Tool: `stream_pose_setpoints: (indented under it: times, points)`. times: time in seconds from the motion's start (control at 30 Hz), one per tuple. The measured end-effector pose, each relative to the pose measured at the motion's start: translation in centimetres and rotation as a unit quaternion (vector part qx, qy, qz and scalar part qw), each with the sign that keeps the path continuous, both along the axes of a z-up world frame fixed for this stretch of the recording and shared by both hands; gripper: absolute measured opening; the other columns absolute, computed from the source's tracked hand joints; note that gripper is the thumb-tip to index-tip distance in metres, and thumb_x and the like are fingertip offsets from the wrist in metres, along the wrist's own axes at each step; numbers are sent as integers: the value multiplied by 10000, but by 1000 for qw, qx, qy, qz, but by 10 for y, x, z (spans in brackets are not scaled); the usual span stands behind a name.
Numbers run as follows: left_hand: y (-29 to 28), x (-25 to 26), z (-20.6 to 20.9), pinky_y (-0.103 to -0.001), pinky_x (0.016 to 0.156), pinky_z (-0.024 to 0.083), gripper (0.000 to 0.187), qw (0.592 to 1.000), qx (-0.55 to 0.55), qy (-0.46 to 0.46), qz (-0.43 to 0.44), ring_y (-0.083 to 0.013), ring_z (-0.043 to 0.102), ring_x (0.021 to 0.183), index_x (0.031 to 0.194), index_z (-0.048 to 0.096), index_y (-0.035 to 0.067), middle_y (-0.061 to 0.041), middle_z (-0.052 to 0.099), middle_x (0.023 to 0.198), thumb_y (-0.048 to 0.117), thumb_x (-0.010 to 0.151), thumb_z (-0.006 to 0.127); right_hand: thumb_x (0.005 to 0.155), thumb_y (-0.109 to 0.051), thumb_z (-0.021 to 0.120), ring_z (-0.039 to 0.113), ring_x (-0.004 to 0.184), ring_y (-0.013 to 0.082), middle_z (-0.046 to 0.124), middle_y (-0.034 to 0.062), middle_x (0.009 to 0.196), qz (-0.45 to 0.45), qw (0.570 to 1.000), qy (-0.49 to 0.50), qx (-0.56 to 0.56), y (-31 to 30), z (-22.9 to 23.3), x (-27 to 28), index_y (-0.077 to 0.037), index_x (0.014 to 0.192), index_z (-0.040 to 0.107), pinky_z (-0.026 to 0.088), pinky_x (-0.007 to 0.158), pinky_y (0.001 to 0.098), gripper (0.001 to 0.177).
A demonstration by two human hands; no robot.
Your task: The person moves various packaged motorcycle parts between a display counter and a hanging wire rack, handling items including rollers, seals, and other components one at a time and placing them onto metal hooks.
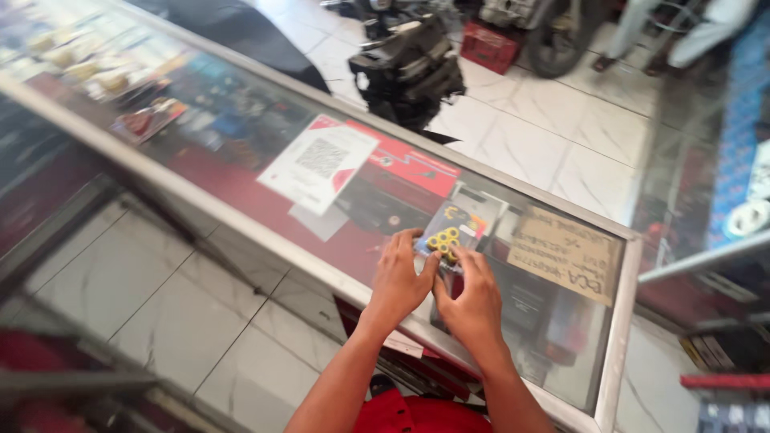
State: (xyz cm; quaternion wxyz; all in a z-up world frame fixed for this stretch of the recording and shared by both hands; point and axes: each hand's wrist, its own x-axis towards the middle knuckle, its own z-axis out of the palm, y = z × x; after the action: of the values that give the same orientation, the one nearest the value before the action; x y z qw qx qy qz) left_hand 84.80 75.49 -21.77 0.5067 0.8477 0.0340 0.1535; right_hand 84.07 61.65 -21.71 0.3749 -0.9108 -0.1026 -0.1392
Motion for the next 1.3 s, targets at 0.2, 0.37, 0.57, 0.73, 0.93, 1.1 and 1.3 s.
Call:
stream_pose_setpoints:
  times: [0.2, 0.37, 0.57, 0.73, 0.93, 1.1, 1.3]
  points:
    - [-6, 38, -26, -461, 1076, 425, 831, 997, -45, 45, -40, -442, 515, 1328, 1466, 356, -64, -329, 529, 1409, 297, 847, 778, 806, -360, 775, 596, 1247, 388, 493, 277, 1471, -74, 994, 68, 50, -4, -17, 11, 55, 1493, 374, 479, 1019, 437, 897]
    - [4, 64, -28, -464, 1047, 467, 852, 990, -39, 100, -95, -438, 572, 1267, 1492, 335, -57, -317, 572, 1359, 342, 863, 749, 854, -385, 770, 470, 1405, 419, 466, 287, 1524, -103, 991, 69, 42, 2, -26, 22, 47, 1517, 379, 395, 1127, 457, 882]
    - [12, 90, -46, -470, 987, 495, 892, 989, 10, 86, -124, -411, 631, 1172, 1455, 376, -72, -261, 644, 1247, 393, 821, 796, 825, -380, 796, 424, 1413, 446, 426, 292, 1542, -144, 987, 52, 42, 20, -33, 24, -24, 1504, 417, 367, 1125, 483, 855]
    - [15, 89, -49, -462, 875, 555, 855, 984, 24, 95, -148, -408, 687, 1005, 1366, 446, -44, -282, 619, 1191, 378, 739, 847, 798, -189, 786, 505, 1376, 402, 540, 218, 1484, -146, 988, -22, 45, 33, -31, 20, -37, 1401, 552, 397, 1126, 469, 664]
    - [6, 72, -35, -507, 800, 546, 585, 977, -6, 101, -189, -446, 704, 916, 1206, 524, 14, -253, 734, 956, 368, 836, 807, 810, -30, 731, 605, 1268, 364, 648, 176, 1345, -161, 981, -76, 74, 42, -20, 11, -16, 1327, 620, 482, 1064, 426, 529]
    - [7, 64, -33, -373, 696, 561, 368, 940, -220, 128, -227, -238, 721, 839, 1185, 543, 23, -133, 724, 931, 202, 914, 716, 804, -36, 741, 672, 1177, 310, 696, 150, 1250, -177, 972, -107, 111, 46, -5, -3, -44, 1259, 666, 549, 947, 387, 460]
    - [13, 48, -34, -268, 595, 487, 262, 873, -340, 172, -305, -77, 572, 723, 1134, 602, 21, -49, 656, 880, 123, 921, 715, 898, -64, 718, 636, 1011, 206, 647, 131, 1156, -291, 926, -148, 191, 50, -14, -17, -8, 1309, 598, 539, 783, 309, 432]
